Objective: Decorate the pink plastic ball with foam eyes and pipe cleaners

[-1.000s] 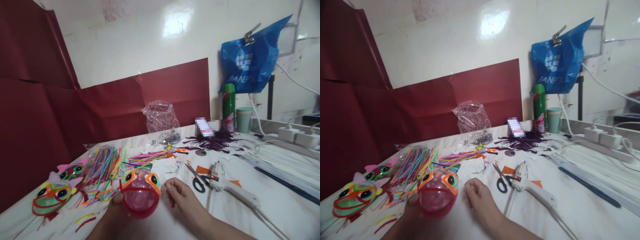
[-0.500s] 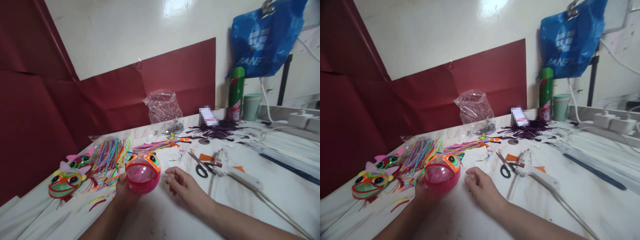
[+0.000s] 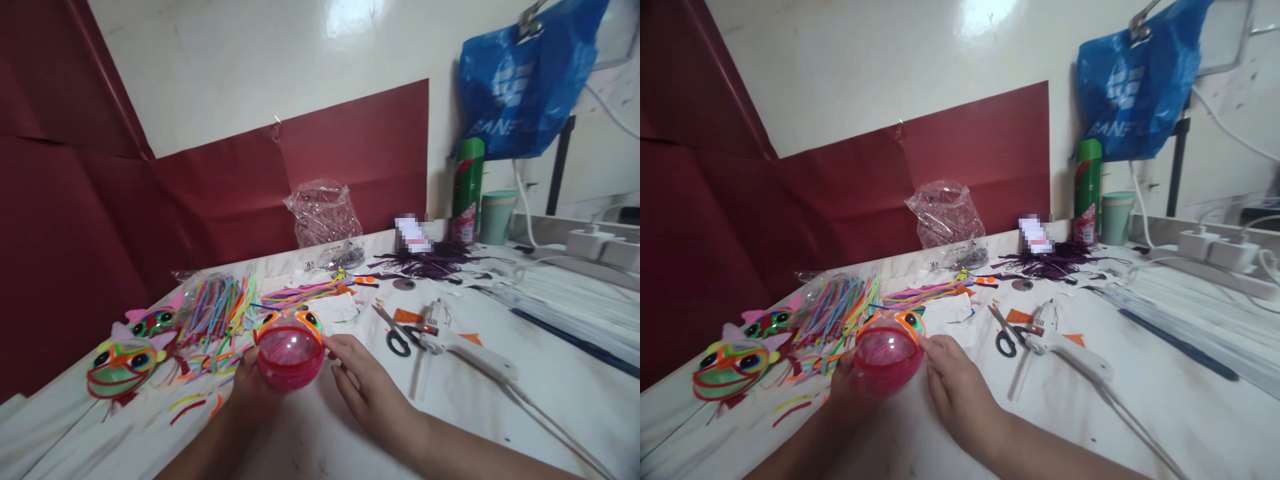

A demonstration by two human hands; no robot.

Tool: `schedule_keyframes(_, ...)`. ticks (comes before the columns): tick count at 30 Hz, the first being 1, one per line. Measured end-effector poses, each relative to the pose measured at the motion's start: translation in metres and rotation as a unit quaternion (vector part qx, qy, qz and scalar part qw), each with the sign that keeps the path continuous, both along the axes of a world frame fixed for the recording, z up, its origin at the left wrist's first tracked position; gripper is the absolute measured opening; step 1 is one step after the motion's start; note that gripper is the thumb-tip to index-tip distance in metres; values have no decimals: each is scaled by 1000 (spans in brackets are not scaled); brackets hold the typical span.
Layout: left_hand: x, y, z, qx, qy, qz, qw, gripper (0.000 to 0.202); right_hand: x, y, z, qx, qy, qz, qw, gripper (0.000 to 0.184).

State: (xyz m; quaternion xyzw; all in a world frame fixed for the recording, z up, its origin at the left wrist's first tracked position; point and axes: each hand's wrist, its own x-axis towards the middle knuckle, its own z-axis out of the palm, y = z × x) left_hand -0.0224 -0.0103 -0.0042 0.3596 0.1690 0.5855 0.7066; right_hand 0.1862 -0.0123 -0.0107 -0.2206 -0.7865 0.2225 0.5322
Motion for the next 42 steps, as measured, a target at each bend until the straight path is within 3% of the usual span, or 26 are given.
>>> schedule_keyframes(6, -6, 4, -7, -27, -4, -1, 1000, 31, 0, 2, -3, 22, -31, -11, 999, 62)
schedule_keyframes(13, -6, 3, -1, -25, -13, 1, 1000, 32, 0, 1, -6, 22, -30, 27, 999, 64)
schedule_keyframes(19, 2, -6, 8, -20, -13, 33, 999, 40, 0, -1, 1, -33, 32, 13, 999, 48)
schedule_keyframes(24, -2, -7, 8, -68, -5, 50, 996, 49, -3, 2, 0, -103, 39, -8, 994, 30)
schedule_keyframes(32, -8, -5, 6, -80, -2, 34, 996, 44, -5, -3, 2, -126, -2, 32, 992, 33)
schedule_keyframes(42, -15, -2, -1, -92, -1, 10, 996, 51, -3, -6, 5, -127, 5, 21, 992, 35)
